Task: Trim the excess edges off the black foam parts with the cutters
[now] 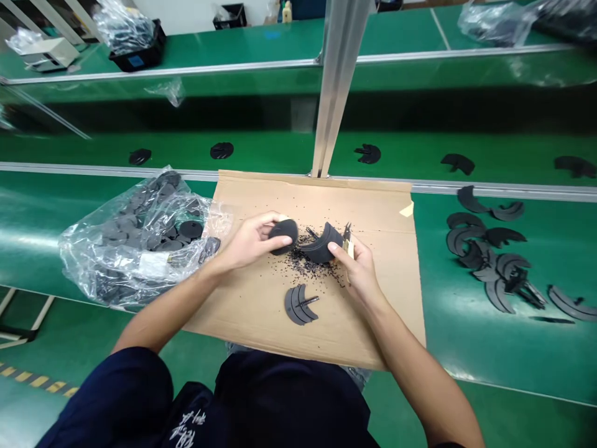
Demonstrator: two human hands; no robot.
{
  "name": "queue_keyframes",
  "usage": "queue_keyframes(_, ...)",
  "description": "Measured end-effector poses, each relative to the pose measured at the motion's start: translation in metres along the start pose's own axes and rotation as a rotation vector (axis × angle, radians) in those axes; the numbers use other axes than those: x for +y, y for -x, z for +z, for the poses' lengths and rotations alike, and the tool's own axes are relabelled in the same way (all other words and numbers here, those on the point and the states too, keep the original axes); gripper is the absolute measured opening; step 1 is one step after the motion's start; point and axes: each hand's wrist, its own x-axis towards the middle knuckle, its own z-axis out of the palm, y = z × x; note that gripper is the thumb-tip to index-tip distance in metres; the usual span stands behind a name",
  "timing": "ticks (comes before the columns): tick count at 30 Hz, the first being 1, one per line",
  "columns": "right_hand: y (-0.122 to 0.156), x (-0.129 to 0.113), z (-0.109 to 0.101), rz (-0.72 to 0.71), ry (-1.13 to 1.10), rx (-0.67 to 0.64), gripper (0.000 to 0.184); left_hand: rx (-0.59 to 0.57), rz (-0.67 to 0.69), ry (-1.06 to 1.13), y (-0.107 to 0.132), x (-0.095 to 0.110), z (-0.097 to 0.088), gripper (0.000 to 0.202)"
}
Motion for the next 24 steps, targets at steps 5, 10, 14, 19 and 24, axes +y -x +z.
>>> queue_keyframes(5, 0.006, 0.006, 0.006, 0.002, 0.088, -0.070, 0.044, 0.161, 0.044, 0.003, 0.003, -0.003, 0.049, 0.042)
queue_keyframes(10, 0.008, 0.004, 0.006, -0.006, 0.200, -0.127, 0.041, 0.148, 0.016, -0.103, 0.009, -0.010, 0.047, 0.040)
queue_keyframes(14, 0.007, 0.002, 0.009, -0.023, 0.248, -0.161, 0.037, 0.118, 0.063, -0.107, 0.015, -0.015, 0.047, 0.041)
queue_keyframes(19, 0.008, 0.003, 0.011, -0.061, 0.307, -0.125, 0.034, 0.212, 0.214, -0.309, 0.016, -0.016, 0.045, 0.030)
queue_keyframes(24, 0.009, 0.005, 0.012, -0.079, 0.354, -0.153, 0.032, 0.159, 0.167, -0.270, 0.017, -0.017, 0.045, 0.035)
